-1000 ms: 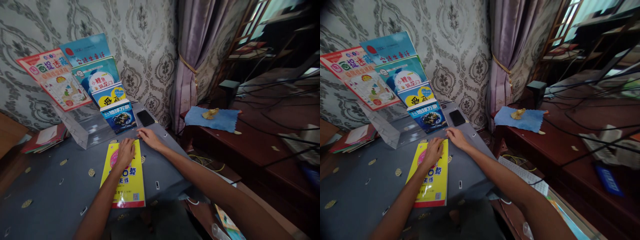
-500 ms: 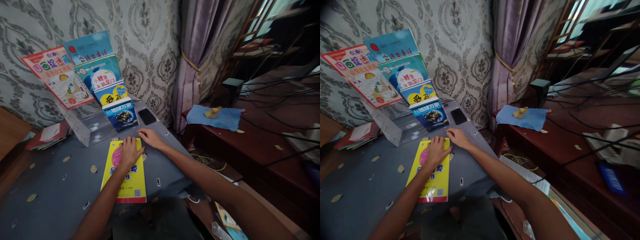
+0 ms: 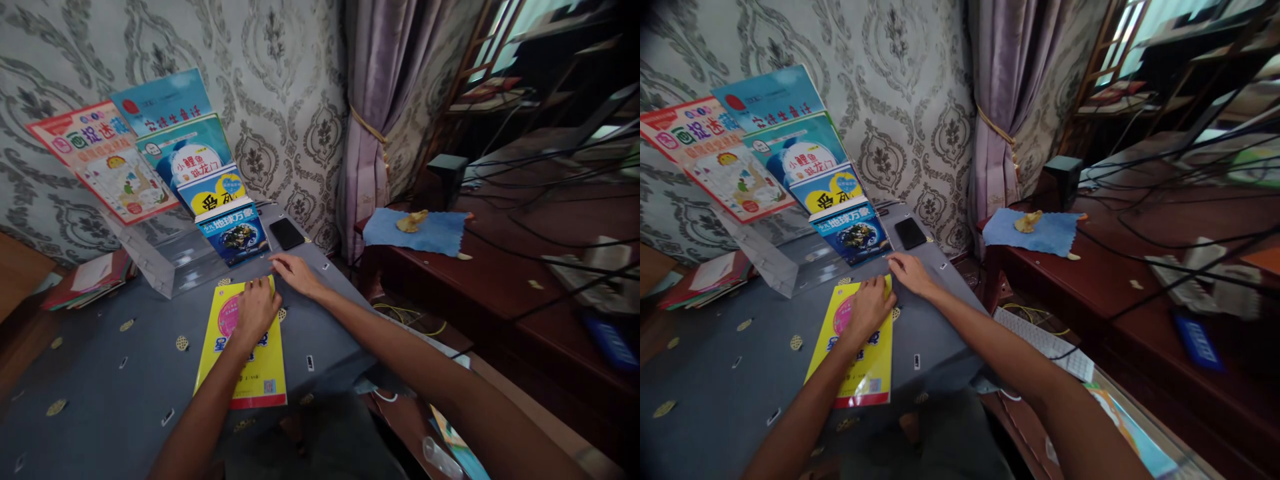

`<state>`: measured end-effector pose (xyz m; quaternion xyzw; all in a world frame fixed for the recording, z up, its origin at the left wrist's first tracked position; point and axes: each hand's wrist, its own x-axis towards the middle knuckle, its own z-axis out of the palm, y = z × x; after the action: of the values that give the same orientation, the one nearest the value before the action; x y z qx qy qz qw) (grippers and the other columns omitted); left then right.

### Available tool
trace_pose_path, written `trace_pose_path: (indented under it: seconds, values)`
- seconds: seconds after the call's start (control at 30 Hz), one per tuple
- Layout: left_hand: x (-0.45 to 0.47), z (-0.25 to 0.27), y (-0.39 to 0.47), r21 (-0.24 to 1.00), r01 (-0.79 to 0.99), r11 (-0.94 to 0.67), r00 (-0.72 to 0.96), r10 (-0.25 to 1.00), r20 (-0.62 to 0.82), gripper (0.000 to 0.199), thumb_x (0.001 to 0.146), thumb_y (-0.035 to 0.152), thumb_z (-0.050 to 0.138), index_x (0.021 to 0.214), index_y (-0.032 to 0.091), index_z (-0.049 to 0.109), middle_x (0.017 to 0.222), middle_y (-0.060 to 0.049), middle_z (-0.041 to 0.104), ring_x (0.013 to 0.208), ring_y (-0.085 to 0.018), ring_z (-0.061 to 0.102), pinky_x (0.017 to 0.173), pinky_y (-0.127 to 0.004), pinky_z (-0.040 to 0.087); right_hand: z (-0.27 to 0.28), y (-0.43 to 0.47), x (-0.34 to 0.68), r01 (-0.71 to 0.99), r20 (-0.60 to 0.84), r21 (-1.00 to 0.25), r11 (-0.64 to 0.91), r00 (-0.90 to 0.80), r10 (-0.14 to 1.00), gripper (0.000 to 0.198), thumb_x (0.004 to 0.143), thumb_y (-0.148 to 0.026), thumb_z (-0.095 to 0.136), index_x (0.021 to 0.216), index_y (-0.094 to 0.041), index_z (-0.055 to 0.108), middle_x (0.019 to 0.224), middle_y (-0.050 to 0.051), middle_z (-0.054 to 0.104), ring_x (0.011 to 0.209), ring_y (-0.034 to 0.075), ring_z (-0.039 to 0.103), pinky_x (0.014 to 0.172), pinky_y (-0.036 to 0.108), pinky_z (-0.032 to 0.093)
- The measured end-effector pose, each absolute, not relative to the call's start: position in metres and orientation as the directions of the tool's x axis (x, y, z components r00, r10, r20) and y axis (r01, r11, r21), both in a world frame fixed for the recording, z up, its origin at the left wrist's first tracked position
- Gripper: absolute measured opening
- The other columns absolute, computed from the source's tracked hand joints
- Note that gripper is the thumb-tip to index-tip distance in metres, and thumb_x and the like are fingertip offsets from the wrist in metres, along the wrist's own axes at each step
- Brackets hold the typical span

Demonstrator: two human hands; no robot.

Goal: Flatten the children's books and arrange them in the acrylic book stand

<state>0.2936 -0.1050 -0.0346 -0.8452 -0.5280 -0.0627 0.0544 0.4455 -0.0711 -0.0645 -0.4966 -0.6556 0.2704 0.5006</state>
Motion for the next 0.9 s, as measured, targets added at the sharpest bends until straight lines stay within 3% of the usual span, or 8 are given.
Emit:
trace_pose_path:
  seconds: [0.27,0.67,0.9]
  values:
    - [0.2925,-0.0232,-0.1071,-0.08,0.911,-0.405,0.412,0.902,0.126,0.026,0.097,0.027,0.042,0.106,0.016,0.063,0.105,-0.013,0.072,0.105,-0.029,0.065,0.083,-0.037,0.051,-0.0693,-0.0676,0.4466,0.301,0.439,-0.861,0.41,0.033,0.898,0.028,0.1,-0.029,0.049,0.115,-0.019,0.07,0.096,0.007,0.077,0.088,0.02,0.072,0.079,0.032,0.055]
    - [0.2899,-0.0247,-0.1063,-0.057,0.906,-0.42,0.424,0.894,0.148,0.027,0.098,0.027,0.042,0.105,0.015,0.066,0.106,-0.012,0.073,0.106,-0.029,0.066,0.084,-0.038,0.051,-0.0675,-0.0708,0.444,0.239,0.417,-0.88,0.411,-0.026,0.908,0.031,0.099,-0.031,0.047,0.118,-0.02,0.069,0.095,0.007,0.076,0.088,0.02,0.073,0.078,0.033,0.056]
    - [0.2881,-0.0284,-0.107,-0.061,0.897,-0.437,0.441,0.884,0.154,0.028,0.099,0.03,0.043,0.107,0.015,0.065,0.107,-0.013,0.072,0.107,-0.031,0.064,0.083,-0.04,0.052,-0.0648,-0.0743,0.4443,0.313,0.428,-0.843,0.437,-0.102,0.898,0.033,0.1,-0.027,0.044,0.12,-0.018,0.068,0.092,0.007,0.077,0.086,0.019,0.072,0.079,0.031,0.053]
